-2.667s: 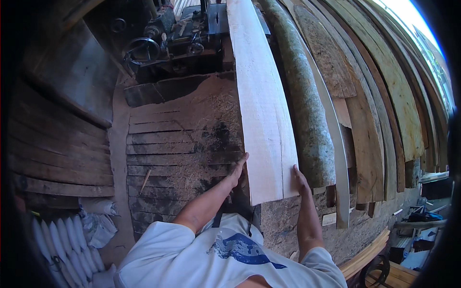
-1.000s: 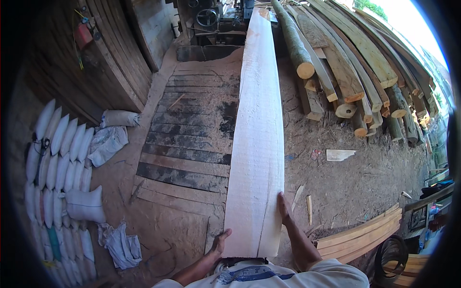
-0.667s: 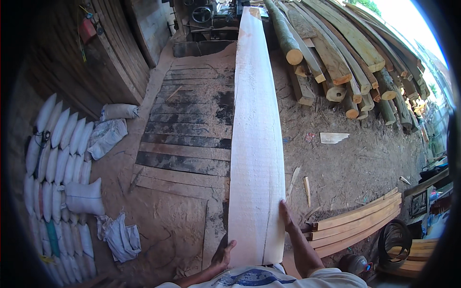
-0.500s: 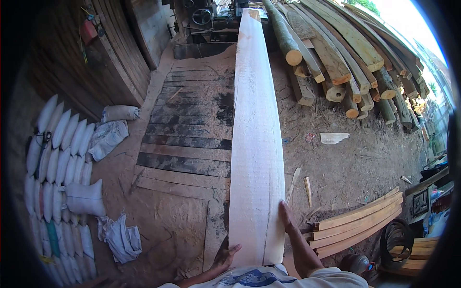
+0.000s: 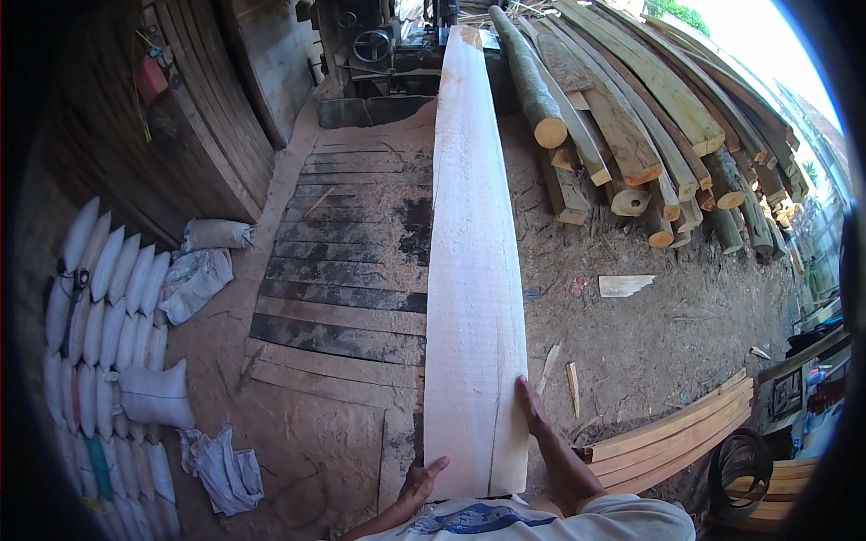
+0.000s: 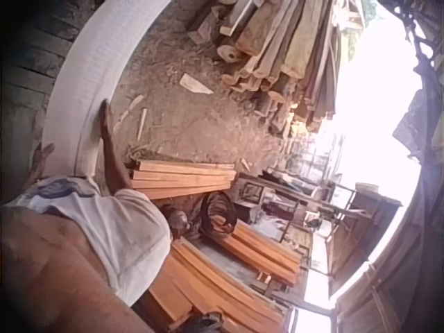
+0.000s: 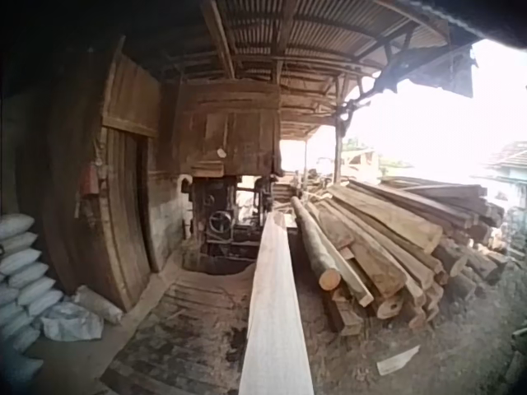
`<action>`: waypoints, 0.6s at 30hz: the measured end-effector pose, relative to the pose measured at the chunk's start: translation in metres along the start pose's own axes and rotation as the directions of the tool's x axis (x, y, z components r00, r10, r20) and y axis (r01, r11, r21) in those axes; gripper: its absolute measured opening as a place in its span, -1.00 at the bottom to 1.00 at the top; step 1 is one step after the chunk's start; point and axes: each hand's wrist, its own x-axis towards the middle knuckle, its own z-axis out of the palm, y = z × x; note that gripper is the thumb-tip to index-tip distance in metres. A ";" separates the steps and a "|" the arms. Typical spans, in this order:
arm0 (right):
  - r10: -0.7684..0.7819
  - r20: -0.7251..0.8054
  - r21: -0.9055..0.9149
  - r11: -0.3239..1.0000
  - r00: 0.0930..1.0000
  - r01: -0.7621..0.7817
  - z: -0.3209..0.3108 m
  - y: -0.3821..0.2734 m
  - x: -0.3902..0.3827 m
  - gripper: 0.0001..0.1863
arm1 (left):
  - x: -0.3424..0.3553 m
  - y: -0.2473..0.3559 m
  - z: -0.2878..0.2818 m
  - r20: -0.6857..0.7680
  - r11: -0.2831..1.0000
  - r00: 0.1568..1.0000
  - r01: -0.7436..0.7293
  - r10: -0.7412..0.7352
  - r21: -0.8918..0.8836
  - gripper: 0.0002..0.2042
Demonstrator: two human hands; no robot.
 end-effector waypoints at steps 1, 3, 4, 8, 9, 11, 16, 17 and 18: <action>0.003 -0.002 -0.001 1.000 1.000 -0.003 -0.001 -0.009 0.006 -0.16 | 0.010 0.003 0.001 -0.028 1.000 1.000 0.009 -0.009 0.006 -0.46; 0.069 -0.006 0.018 0.997 0.998 -0.069 -0.002 -0.024 0.021 -0.17 | 0.024 0.014 0.005 -0.036 1.000 0.999 0.010 -0.009 0.018 -0.46; 0.071 -0.006 0.015 0.997 0.997 -0.070 -0.002 -0.030 0.029 -0.17 | 0.031 0.023 0.007 -0.046 0.999 0.999 0.007 -0.006 0.032 -0.46; 0.096 -0.028 0.033 0.995 0.995 -0.095 -0.005 -0.043 0.062 -0.18 | 0.056 0.050 0.013 -0.067 0.994 0.996 -0.054 0.061 0.096 -0.44; 0.068 -0.022 0.024 0.997 0.997 -0.067 -0.004 -0.048 0.070 -0.18 | 0.056 0.070 0.018 -0.075 0.995 0.996 -0.034 0.041 0.089 -0.44; 0.079 -0.030 0.024 0.997 0.996 -0.079 -0.005 -0.057 0.085 -0.19 | 0.066 0.092 0.022 -0.083 0.997 0.996 -0.013 0.019 0.082 -0.43; 0.052 -0.026 0.016 0.999 0.998 -0.051 -0.001 -0.095 0.110 -0.20 | 0.100 0.106 0.022 -0.084 0.997 0.996 0.010 -0.004 0.074 -0.42; 0.082 -0.029 -0.001 0.997 0.996 -0.083 -0.001 -0.096 0.118 -0.20 | 0.105 0.107 0.022 -0.081 0.997 0.997 0.012 -0.006 0.075 -0.42; 0.112 -0.038 -0.018 0.993 0.993 -0.113 -0.004 -0.095 0.128 -0.20 | 0.110 0.117 0.025 -0.070 0.998 0.998 0.002 0.003 0.070 -0.42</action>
